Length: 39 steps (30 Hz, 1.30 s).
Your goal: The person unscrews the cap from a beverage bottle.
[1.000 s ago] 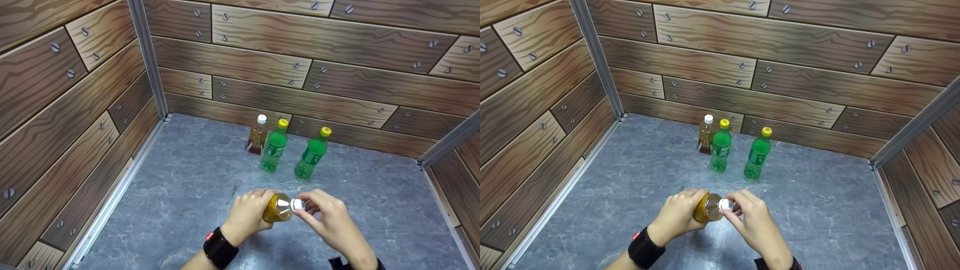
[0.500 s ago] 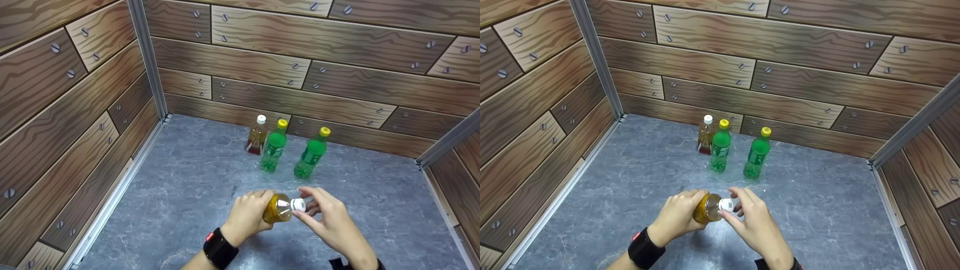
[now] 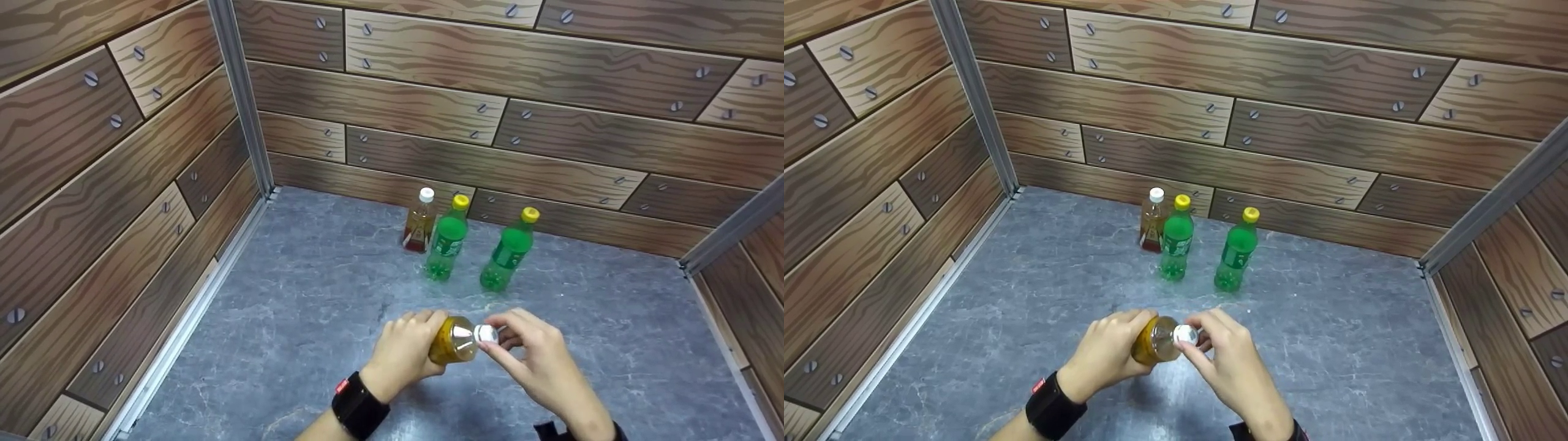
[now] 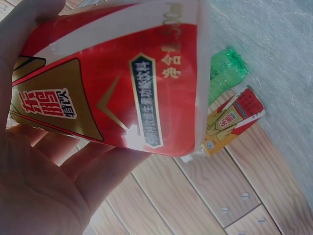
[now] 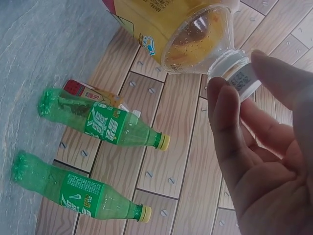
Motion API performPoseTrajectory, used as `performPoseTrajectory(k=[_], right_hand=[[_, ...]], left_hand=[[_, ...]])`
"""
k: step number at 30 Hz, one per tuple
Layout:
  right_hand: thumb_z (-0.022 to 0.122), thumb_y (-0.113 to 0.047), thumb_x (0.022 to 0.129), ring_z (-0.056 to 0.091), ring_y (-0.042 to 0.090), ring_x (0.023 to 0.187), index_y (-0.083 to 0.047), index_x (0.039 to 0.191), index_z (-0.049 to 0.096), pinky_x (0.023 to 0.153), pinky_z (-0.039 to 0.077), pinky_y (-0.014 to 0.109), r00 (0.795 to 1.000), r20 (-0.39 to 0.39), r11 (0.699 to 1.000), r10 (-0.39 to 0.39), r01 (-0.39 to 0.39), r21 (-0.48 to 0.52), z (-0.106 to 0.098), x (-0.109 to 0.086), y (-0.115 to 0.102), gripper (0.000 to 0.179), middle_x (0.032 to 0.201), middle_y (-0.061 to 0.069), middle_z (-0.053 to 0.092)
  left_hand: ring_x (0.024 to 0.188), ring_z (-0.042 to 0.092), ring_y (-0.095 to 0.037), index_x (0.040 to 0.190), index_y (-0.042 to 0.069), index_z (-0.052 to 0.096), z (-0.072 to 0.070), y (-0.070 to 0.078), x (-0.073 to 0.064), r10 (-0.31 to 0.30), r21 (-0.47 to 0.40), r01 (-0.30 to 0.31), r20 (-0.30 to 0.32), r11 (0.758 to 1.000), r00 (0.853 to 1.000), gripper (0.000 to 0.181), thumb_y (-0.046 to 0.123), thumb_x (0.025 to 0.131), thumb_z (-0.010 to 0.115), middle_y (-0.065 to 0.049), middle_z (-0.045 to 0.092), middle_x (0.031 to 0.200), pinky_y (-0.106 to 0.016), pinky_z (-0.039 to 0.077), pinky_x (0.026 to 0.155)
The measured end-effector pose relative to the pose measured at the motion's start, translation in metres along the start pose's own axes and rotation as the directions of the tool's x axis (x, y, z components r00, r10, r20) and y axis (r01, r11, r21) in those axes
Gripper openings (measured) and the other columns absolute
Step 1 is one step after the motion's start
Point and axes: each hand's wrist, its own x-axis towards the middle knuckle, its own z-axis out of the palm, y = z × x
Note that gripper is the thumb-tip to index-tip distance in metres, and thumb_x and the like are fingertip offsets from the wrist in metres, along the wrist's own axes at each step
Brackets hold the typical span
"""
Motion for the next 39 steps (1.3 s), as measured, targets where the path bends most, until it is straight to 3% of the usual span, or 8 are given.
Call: performPoseTrajectory(k=[6, 9, 14, 17, 20, 32, 39], right_hand=[[0.086, -0.005, 0.083, 0.068, -0.001, 0.083, -0.017, 0.112, 0.074, 0.071, 0.062, 0.023, 0.993, -0.015, 0.992, -0.121, 0.12, -0.03, 0.0, -0.002, 0.004, 0.033, 0.105, -0.015, 0.068], [0.087, -0.007, 0.083, 0.068, 0.0, 0.085, -0.016, 0.117, 0.073, 0.071, 0.062, 0.023, 0.989, -0.022, 0.989, -0.144, 0.143, -0.033, 0.0, -0.001, 0.005, 0.038, 0.109, -0.013, 0.069], [0.088, -0.016, 0.084, 0.068, 0.002, 0.083, -0.012, 0.12, 0.072, 0.067, 0.061, 0.021, 0.999, -0.026, 0.999, -0.036, 0.036, -0.015, 0.0, 0.002, 0.001, 0.04, 0.106, -0.008, 0.071], [0.086, -0.02, 0.086, 0.066, 0.0, 0.074, -0.013, 0.11, 0.075, 0.063, 0.06, 0.02, 0.999, -0.021, 0.999, 0.028, -0.028, -0.033, 0.001, 0.003, -0.003, 0.027, 0.093, -0.009, 0.07], [0.085, -0.022, 0.088, 0.065, -0.001, 0.069, -0.015, 0.1, 0.075, 0.061, 0.059, 0.019, 0.999, -0.021, 0.998, 0.042, -0.043, -0.049, 0.002, 0.003, -0.006, 0.016, 0.084, -0.01, 0.068], [0.086, -0.005, 0.083, 0.069, 0.0, 0.08, -0.012, 0.109, 0.074, 0.068, 0.061, 0.018, 0.991, -0.01, 0.99, -0.134, 0.134, -0.033, 0.003, -0.001, 0.002, 0.03, 0.099, -0.013, 0.067], [0.087, -0.002, 0.081, 0.069, 0.001, 0.082, -0.011, 0.113, 0.074, 0.07, 0.061, 0.019, 0.981, -0.021, 0.981, -0.191, 0.19, -0.042, 0.003, -0.002, 0.004, 0.035, 0.107, -0.01, 0.069]], left_hand=[[0.089, 0.075, -0.022, 0.118, 0.018, 0.064, -0.002, -0.001, 0.0, 0.001, -0.011, -0.001, 0.005, 1.0, 1.0, 0.071, 0.039, 0.059, 0.099, -0.002, 0.077, 0.114, -0.036, 0.064, 0.072], [0.088, 0.075, -0.022, 0.117, 0.018, 0.063, -0.002, -0.001, -0.001, 0.0, -0.008, 0.0, -0.003, 1.0, 1.0, 0.071, 0.039, 0.059, 0.099, -0.002, 0.077, 0.113, -0.036, 0.064, 0.072], [0.086, 0.075, -0.021, 0.116, 0.019, 0.064, -0.001, -0.001, -0.001, 0.007, 0.004, -0.007, -0.022, 1.0, 1.0, 0.07, 0.041, 0.059, 0.099, -0.002, 0.077, 0.111, -0.035, 0.064, 0.07], [0.085, 0.075, -0.021, 0.116, 0.019, 0.064, -0.001, -0.001, -0.001, 0.011, 0.011, -0.011, -0.026, 1.0, 1.0, 0.07, 0.041, 0.059, 0.098, -0.002, 0.077, 0.11, -0.035, 0.064, 0.069], [0.085, 0.074, -0.021, 0.116, 0.019, 0.064, 0.0, -0.001, -0.002, 0.012, 0.012, -0.012, -0.024, 1.0, 1.0, 0.07, 0.04, 0.059, 0.098, -0.002, 0.077, 0.11, -0.035, 0.064, 0.069], [0.086, 0.074, -0.021, 0.116, 0.018, 0.064, -0.001, -0.001, -0.002, 0.01, 0.012, -0.01, -0.01, 1.0, 1.0, 0.072, 0.041, 0.058, 0.1, -0.002, 0.077, 0.111, -0.035, 0.064, 0.07], [0.084, 0.074, -0.02, 0.116, 0.018, 0.063, 0.001, -0.002, -0.002, 0.015, 0.003, -0.015, -0.031, 1.0, 0.999, 0.072, 0.04, 0.058, 0.099, -0.001, 0.077, 0.11, -0.034, 0.064, 0.069]])
